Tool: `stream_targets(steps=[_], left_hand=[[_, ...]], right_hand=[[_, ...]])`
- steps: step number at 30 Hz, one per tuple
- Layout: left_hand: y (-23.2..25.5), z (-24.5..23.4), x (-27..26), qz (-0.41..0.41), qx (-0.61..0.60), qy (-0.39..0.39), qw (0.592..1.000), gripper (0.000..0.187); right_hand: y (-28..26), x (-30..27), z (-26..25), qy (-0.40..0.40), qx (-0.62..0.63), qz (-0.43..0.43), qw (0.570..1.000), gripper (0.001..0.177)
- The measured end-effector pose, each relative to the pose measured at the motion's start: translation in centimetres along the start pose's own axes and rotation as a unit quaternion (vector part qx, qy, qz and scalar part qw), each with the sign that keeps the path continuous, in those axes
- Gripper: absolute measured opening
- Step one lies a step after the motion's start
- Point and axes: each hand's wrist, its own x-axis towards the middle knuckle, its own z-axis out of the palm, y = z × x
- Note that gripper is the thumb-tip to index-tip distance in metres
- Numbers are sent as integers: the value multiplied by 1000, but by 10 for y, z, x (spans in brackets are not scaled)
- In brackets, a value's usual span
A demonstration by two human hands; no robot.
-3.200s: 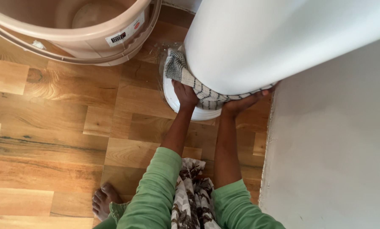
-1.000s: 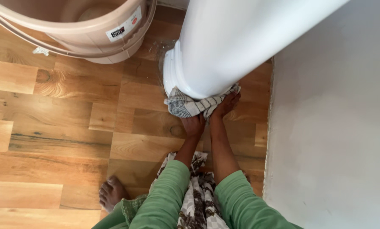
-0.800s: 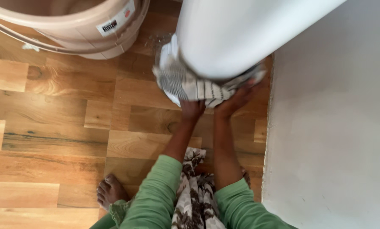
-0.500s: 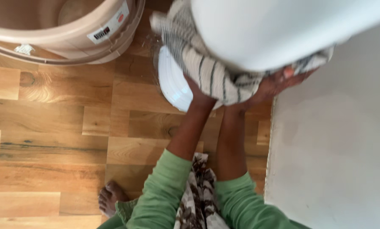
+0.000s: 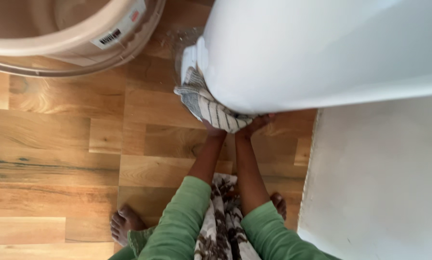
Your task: The person cleans the base of a white pillar on a wooden floor by hand using a patterned cloth.
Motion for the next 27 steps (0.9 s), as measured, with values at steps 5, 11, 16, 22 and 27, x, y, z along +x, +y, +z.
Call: stream_targets(steps=[5, 11, 16, 22, 27], left_hand=[[-6, 4, 1, -19, 9, -17, 1000, 55], [-3, -27, -25, -28, 22, -23, 999, 55], [12, -55, -26, 3, -20, -31, 999, 55], [46, -61, 49, 68, -92, 5, 993, 55], [82, -35, 102, 84, -112, 41, 989, 55]], right_hand=[[8, -4, 0, -17, 6, 34, 999, 86], [2, -23, -12, -55, 49, 89, 993, 84], [-15, -9, -20, -62, 102, 98, 988, 83], [-60, 50, -31, -25, 163, -22, 986, 82], [-67, 69, -24, -6, 122, -118, 985, 81]])
